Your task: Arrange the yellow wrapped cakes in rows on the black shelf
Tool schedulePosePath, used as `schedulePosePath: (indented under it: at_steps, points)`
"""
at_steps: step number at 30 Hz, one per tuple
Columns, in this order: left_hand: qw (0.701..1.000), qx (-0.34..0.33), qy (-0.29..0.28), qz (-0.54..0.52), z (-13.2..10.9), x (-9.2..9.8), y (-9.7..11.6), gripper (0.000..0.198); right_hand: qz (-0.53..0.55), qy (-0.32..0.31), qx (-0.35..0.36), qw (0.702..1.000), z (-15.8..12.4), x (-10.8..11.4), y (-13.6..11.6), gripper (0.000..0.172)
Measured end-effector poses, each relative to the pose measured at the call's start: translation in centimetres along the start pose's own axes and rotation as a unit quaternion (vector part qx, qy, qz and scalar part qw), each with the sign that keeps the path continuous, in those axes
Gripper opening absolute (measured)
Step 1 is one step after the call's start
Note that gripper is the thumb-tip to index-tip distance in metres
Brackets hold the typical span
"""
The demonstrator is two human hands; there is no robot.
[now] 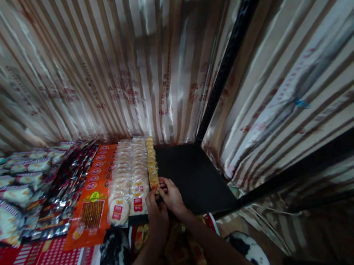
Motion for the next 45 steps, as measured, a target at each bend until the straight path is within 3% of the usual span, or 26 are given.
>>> schedulePosePath:
  at_steps: [13, 18, 22, 25, 27, 29, 32, 35, 37, 41, 45]
  points:
    - [1.0, 0.005, 0.007, 0.026, 0.2, 0.1, 0.5, 0.04, 0.039, 0.025, -0.006, 0.999, -0.1, -0.5, 1.0, 0.027]
    - [0.999, -0.006, 0.014, 0.031, -0.7, 1.2, 0.7, 0.036, 0.037, 0.09, -0.001, 0.995, -2.0, 2.1, 0.0, 0.028]
    - [0.997, -0.053, -0.033, 0.035, -3.4, 1.8, 1.0, 0.029, 0.035, 0.115, -0.008, 0.993, -6.0, 5.4, 0.1, 0.025]
    - [0.993, -0.098, -0.05, 0.048, -6.2, 2.6, 1.6, 0.03, -0.004, 0.075, -0.026, 0.997, -9.7, 6.8, 1.6, 0.026]
    - [0.989, -0.105, -0.069, 0.072, -8.0, 2.8, 1.7, 0.029, -0.063, 0.014, -0.03, 0.997, -12.1, 6.7, 3.1, 0.025]
    - [0.984, -0.094, -0.115, 0.102, -9.8, 2.4, 1.1, 0.03, -0.115, -0.062, -0.038, 0.991, -14.2, 5.8, 4.8, 0.024]
    - [0.966, -0.03, -0.171, 0.189, -11.5, 2.0, -1.4, 0.036, -0.161, -0.116, -0.057, 0.978, -16.2, 4.5, 6.8, 0.03]
    - [0.935, 0.051, -0.171, 0.308, -11.8, 3.0, -4.6, 0.046, -0.191, -0.127, -0.076, 0.97, -16.9, 3.4, 7.7, 0.038]
    - [0.916, 0.068, -0.179, 0.354, -11.6, 3.5, -5.8, 0.049, -0.214, -0.127, -0.101, 0.963, -16.9, 2.9, 8.0, 0.044]
    - [0.897, 0.068, -0.219, 0.379, -11.6, 3.2, -6.5, 0.051, -0.23, -0.143, -0.129, 0.954, -16.4, 1.7, 8.0, 0.05]
    - [0.903, 0.058, -0.229, 0.359, -12.0, 2.2, -6.2, 0.04, -0.193, -0.157, -0.138, 0.959, -15.6, 0.7, 7.5, 0.042]
Point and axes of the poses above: each hand's wrist, its own z-axis towards the middle knuckle, its own x-axis out of the back of the hand, y = z × x, the point moved 8 cm from there along z, towards the middle knuckle, and after that the axes turned 7 degrees about y, right-handed, at the moved point
